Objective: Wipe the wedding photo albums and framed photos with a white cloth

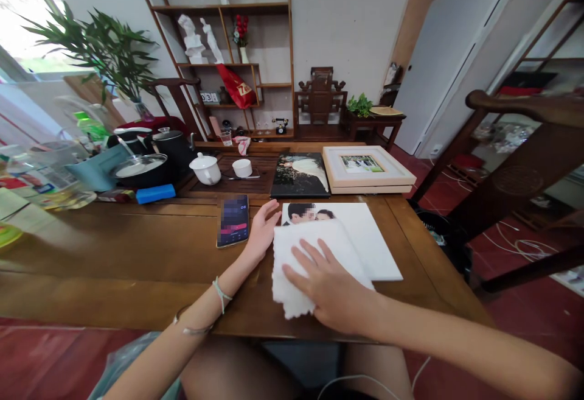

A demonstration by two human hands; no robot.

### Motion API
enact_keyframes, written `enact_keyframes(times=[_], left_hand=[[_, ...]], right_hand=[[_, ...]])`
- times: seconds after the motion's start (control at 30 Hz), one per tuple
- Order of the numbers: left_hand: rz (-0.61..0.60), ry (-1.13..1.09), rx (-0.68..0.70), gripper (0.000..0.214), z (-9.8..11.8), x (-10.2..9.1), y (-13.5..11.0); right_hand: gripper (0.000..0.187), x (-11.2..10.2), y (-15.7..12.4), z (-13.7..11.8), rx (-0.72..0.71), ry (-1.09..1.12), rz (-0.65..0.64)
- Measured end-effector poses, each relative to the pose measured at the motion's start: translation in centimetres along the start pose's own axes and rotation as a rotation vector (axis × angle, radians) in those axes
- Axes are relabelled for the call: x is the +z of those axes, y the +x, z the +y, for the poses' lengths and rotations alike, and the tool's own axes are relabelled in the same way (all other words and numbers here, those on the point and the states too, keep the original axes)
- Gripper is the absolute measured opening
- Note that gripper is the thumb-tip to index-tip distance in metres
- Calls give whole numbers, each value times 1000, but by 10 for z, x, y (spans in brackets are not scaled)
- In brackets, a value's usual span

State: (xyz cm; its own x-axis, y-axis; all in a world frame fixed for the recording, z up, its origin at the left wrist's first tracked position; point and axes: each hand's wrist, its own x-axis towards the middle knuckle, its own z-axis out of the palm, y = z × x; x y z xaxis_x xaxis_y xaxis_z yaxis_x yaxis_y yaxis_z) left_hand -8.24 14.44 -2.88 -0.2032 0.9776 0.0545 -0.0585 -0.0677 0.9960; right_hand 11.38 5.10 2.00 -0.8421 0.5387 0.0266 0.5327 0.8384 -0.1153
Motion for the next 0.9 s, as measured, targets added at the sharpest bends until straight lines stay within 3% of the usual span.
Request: enact_keyframes(times=[0.2, 0.37, 0.53, 0.63, 0.77, 0.9], left_hand=[[33, -145, -250, 49, 14, -1, -3], [-7, -328, -395, 25, 16, -4, 3], [-14, -418, -438, 16, 21, -5, 5], [-17, -444, -447, 19, 23, -5, 4], [-33, -533, -445, 22, 25, -4, 4], [-171, -559, -411, 25, 21, 0, 1]], right_hand=[[83, 3, -49, 11, 38, 19, 19], [96, 10, -54, 18, 67, -74, 111], [62, 21, -45, 16, 107, -302, 318], [54, 25, -40, 20, 121, -358, 406], [49, 21, -43, 29, 88, -325, 447], [44, 3, -54, 40, 96, -163, 576]])
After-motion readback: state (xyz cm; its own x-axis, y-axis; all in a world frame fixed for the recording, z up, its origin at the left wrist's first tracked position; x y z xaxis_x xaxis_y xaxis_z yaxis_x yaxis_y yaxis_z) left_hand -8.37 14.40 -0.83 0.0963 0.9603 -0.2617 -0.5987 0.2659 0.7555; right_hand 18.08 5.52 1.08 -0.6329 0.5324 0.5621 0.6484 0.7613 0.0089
